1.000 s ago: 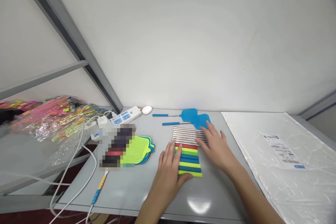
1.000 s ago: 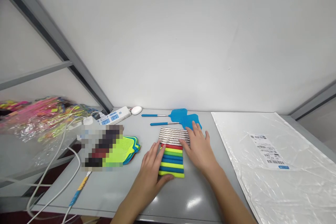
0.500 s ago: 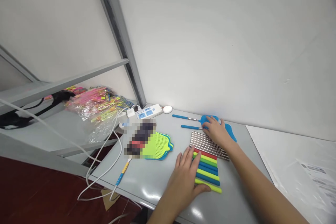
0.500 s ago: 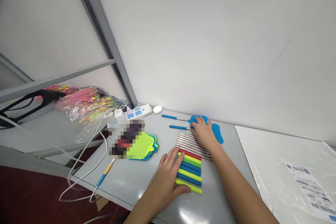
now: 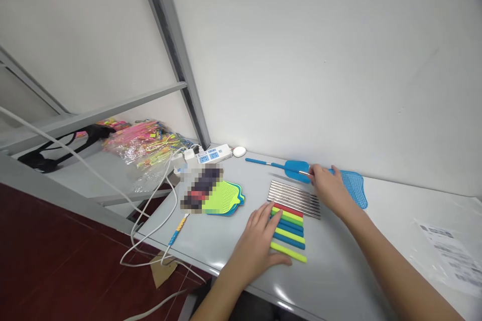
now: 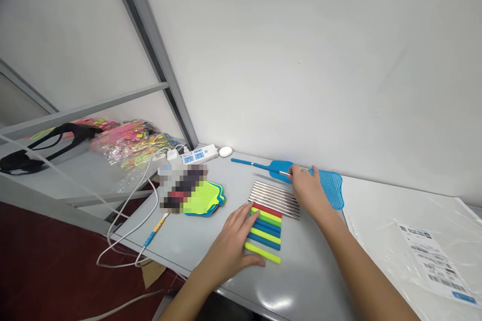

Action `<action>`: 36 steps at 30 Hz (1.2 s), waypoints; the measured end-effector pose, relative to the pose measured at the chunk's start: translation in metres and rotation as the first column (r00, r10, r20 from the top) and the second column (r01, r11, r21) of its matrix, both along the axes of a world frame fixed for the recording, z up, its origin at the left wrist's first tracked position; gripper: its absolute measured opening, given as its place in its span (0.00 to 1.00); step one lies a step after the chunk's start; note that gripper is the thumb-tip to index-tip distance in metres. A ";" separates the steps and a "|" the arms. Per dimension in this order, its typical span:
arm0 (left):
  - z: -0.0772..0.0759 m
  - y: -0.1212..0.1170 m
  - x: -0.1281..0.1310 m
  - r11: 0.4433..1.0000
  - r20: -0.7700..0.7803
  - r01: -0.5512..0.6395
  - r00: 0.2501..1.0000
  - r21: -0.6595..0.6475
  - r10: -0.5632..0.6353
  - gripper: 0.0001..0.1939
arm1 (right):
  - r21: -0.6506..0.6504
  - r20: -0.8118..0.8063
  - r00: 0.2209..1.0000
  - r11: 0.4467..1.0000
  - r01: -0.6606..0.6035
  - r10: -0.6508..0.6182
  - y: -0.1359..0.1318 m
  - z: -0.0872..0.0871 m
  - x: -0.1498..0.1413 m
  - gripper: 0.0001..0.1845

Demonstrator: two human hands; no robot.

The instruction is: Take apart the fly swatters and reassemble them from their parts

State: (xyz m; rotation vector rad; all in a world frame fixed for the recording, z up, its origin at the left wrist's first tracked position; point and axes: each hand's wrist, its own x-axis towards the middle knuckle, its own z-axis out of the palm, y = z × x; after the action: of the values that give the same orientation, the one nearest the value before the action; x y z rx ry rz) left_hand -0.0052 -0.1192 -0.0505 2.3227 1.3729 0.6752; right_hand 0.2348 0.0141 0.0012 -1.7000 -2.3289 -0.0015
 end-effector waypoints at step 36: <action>0.092 -0.121 0.057 0.865 -0.510 0.418 0.827 0.278 -0.236 0.02 | -0.484 -0.455 0.890 0.839 -0.249 0.002 -0.277 0.027 0.014 0.20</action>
State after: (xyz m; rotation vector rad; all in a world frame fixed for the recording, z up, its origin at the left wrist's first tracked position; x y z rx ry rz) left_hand 0.0516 -0.2400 0.0410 3.0952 1.0074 0.2994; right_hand 0.2485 -0.2630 0.0286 -1.5238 -2.1900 1.0415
